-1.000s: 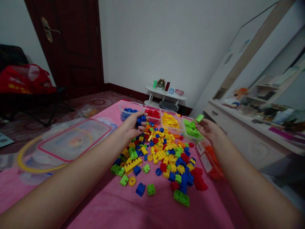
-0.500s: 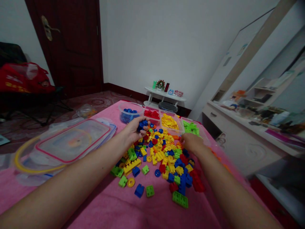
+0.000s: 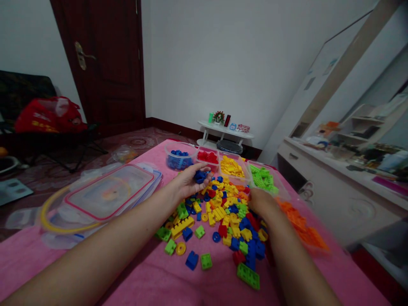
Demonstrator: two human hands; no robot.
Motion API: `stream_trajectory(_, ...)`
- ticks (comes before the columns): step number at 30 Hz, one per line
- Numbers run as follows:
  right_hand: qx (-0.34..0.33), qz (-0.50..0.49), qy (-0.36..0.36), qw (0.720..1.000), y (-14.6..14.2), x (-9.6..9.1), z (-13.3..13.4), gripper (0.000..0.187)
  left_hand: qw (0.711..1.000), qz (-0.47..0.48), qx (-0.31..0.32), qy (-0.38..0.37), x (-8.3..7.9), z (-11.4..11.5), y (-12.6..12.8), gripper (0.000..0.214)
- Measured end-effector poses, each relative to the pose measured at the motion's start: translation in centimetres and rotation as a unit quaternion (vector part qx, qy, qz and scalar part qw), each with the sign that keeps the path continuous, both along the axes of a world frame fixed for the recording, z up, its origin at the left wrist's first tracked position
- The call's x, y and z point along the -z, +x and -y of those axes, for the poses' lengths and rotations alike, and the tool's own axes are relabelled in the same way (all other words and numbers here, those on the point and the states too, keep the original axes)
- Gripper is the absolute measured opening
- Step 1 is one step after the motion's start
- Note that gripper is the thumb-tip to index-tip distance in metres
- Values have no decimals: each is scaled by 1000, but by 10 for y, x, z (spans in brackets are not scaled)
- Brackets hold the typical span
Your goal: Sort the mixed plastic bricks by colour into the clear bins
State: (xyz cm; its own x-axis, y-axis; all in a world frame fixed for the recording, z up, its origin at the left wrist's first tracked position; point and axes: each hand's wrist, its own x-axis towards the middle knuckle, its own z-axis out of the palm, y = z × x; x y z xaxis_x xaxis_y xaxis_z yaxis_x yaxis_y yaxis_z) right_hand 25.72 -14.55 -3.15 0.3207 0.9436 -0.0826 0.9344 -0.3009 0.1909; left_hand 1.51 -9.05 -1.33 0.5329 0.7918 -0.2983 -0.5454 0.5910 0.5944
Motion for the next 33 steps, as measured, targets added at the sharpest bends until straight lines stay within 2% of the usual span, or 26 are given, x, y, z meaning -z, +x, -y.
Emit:
stream_trajectory(1, 2, -4, 5, 1000, 0, -1, 1, 27, 1000, -3, -3, 10, 1, 0, 1, 1)
stream_trajectory(3, 14, -13, 20, 1000, 0, -5, 4, 26, 999, -20, 3, 37, 4, 1, 3, 9)
stream_trajectory(6, 29, -37, 50, 998, 0, -17, 9, 23, 996, -42, 45, 71, 6, 1, 4, 9)
stream_trajectory(8, 10, -70, 53, 996, 0, -25, 13, 18, 993, -47, 72, 85, 6, 2, 4, 2)
stream_trajectory(15, -123, -224, 13, 967, -3, -39, 24, 12, 992, -52, 86, 72, 3, 2, 1, 25)
stream_trajectory(19, -98, -260, -75, 958, -10, -40, 34, 10, 992, -63, 88, 66, 1, 3, 1, 19)
stream_trajectory(22, -85, -255, -119, 956, -16, -37, 41, 16, 992, -69, 86, 59, 0, 5, 2, 13)
stream_trajectory(27, -126, -182, -116, 968, -23, -35, 42, 15, 991, -87, 63, 84, -2, 10, 3, 13)
stream_trajectory(30, -159, -144, -42, 976, -25, -38, 38, 22, 992, -83, 64, 71, -2, 11, 3, 19)
stream_trajectory(33, -153, -106, 29, 982, -31, -35, 33, 30, 993, -76, 74, 57, -1, 9, 3, 20)
